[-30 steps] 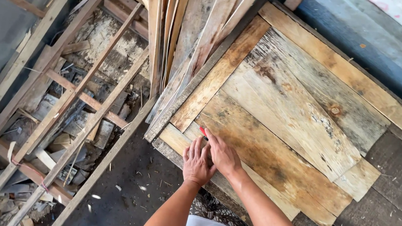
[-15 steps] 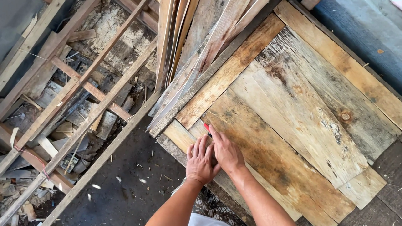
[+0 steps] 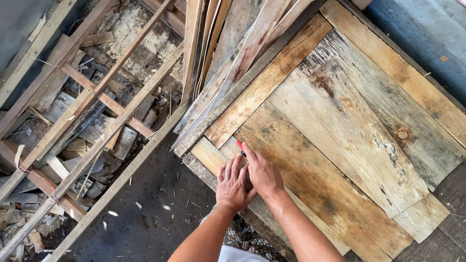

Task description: Marking lines on wooden planks using a utility knife for cutting.

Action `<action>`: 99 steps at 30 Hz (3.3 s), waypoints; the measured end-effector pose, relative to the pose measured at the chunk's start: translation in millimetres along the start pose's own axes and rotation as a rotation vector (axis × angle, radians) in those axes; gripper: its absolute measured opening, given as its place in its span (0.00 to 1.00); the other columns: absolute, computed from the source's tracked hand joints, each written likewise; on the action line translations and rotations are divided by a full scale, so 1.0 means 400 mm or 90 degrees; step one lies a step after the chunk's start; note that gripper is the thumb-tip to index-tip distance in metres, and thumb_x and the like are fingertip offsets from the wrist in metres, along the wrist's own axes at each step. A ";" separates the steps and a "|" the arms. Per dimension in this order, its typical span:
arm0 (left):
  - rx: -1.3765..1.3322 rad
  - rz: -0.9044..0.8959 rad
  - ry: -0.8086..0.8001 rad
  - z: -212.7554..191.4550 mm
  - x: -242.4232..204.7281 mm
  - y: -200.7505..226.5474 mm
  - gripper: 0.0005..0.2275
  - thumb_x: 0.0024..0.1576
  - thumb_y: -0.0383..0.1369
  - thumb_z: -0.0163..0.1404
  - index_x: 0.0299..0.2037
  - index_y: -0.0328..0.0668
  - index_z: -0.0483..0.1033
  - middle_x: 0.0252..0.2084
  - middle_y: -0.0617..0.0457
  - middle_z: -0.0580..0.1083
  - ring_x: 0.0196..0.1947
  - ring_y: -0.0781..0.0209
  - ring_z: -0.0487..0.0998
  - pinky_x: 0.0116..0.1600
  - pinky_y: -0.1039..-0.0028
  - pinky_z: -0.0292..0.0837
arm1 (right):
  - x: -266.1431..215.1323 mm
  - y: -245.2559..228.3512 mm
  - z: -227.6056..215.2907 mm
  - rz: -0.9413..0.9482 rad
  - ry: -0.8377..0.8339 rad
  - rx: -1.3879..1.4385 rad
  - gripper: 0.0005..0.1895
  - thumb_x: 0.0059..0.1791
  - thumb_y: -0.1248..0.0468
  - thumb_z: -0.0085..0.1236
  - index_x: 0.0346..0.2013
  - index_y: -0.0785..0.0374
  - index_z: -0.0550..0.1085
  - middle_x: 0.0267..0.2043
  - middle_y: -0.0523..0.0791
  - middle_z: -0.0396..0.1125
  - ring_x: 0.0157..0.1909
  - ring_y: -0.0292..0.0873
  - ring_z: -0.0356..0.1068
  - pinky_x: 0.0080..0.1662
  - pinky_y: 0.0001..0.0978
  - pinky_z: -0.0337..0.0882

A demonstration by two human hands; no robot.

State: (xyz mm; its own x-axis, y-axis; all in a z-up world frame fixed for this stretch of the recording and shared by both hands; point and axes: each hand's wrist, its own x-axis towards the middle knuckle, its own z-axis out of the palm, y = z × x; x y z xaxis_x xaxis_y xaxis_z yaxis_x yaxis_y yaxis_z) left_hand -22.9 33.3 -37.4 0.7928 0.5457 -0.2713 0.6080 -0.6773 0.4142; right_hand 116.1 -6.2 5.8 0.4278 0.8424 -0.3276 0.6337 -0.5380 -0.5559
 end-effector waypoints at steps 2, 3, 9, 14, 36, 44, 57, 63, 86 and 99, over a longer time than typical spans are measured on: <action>-0.003 0.000 0.004 -0.001 0.001 0.000 0.37 0.52 0.59 0.48 0.68 0.45 0.62 0.77 0.40 0.49 0.77 0.44 0.46 0.73 0.47 0.37 | 0.001 -0.001 -0.001 0.002 -0.003 0.003 0.32 0.54 0.65 0.47 0.74 0.51 0.55 0.51 0.51 0.71 0.41 0.55 0.76 0.42 0.45 0.79; -0.006 0.002 0.007 -0.001 0.001 0.000 0.37 0.52 0.59 0.49 0.68 0.45 0.62 0.77 0.40 0.49 0.77 0.44 0.47 0.73 0.47 0.37 | 0.001 -0.002 -0.001 0.005 -0.005 0.006 0.32 0.54 0.65 0.47 0.74 0.51 0.55 0.51 0.51 0.70 0.41 0.55 0.76 0.42 0.45 0.79; -0.010 0.003 0.015 0.006 -0.001 -0.002 0.36 0.52 0.58 0.49 0.67 0.45 0.63 0.77 0.41 0.50 0.77 0.44 0.47 0.73 0.47 0.37 | 0.000 -0.006 -0.005 0.002 -0.006 -0.005 0.32 0.54 0.66 0.47 0.74 0.51 0.55 0.51 0.52 0.70 0.43 0.57 0.76 0.44 0.47 0.78; -0.004 0.000 0.003 0.002 0.001 0.000 0.36 0.52 0.57 0.49 0.67 0.44 0.62 0.77 0.41 0.49 0.76 0.43 0.46 0.73 0.47 0.37 | 0.005 -0.015 -0.003 0.030 -0.034 -0.040 0.36 0.53 0.71 0.44 0.75 0.48 0.53 0.53 0.51 0.70 0.44 0.55 0.76 0.46 0.46 0.79; -0.007 -0.015 0.003 -0.004 0.003 0.008 0.35 0.51 0.55 0.50 0.66 0.45 0.62 0.77 0.42 0.49 0.76 0.44 0.46 0.74 0.48 0.36 | -0.016 -0.012 -0.004 0.029 -0.029 -0.081 0.34 0.54 0.73 0.38 0.75 0.50 0.51 0.55 0.53 0.68 0.50 0.54 0.75 0.49 0.44 0.78; 0.011 -0.019 -0.004 -0.006 0.005 0.011 0.35 0.52 0.56 0.48 0.67 0.46 0.62 0.76 0.42 0.50 0.77 0.44 0.46 0.74 0.49 0.36 | -0.025 -0.006 -0.002 0.024 -0.020 -0.067 0.34 0.54 0.73 0.39 0.75 0.51 0.53 0.54 0.53 0.69 0.50 0.55 0.74 0.50 0.44 0.78; 0.017 -0.015 -0.002 0.000 0.005 0.007 0.37 0.53 0.59 0.47 0.69 0.48 0.60 0.76 0.41 0.49 0.76 0.44 0.47 0.74 0.49 0.36 | -0.035 0.002 -0.007 0.038 -0.054 -0.077 0.34 0.55 0.74 0.38 0.75 0.51 0.52 0.55 0.52 0.68 0.50 0.52 0.74 0.50 0.39 0.79; 0.026 -0.015 0.000 -0.001 0.004 0.008 0.36 0.53 0.59 0.47 0.69 0.49 0.61 0.77 0.42 0.49 0.77 0.45 0.47 0.74 0.49 0.36 | -0.046 -0.007 -0.024 0.028 -0.033 -0.057 0.33 0.53 0.73 0.41 0.74 0.54 0.54 0.54 0.53 0.68 0.51 0.54 0.74 0.49 0.42 0.78; 0.036 -0.026 -0.010 -0.011 0.005 0.017 0.36 0.53 0.59 0.47 0.68 0.48 0.62 0.76 0.43 0.50 0.76 0.47 0.47 0.73 0.50 0.37 | -0.083 0.005 -0.026 0.049 -0.045 -0.057 0.43 0.47 0.81 0.48 0.75 0.53 0.53 0.55 0.53 0.67 0.53 0.52 0.72 0.54 0.41 0.76; 0.043 -0.027 0.006 -0.017 0.008 0.024 0.35 0.52 0.56 0.48 0.68 0.49 0.64 0.76 0.44 0.52 0.76 0.47 0.49 0.73 0.49 0.39 | -0.114 0.028 -0.016 0.039 -0.015 -0.053 0.41 0.47 0.77 0.50 0.74 0.54 0.54 0.53 0.54 0.68 0.53 0.55 0.73 0.55 0.44 0.75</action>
State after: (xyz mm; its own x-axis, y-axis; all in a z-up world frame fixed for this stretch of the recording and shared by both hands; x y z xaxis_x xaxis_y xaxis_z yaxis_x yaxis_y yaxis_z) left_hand -14.8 31.7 -28.4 0.7656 0.5793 -0.2796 0.6432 -0.6845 0.3430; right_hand 107.8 -50.6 19.4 0.4531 0.8079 -0.3769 0.6586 -0.5882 -0.4693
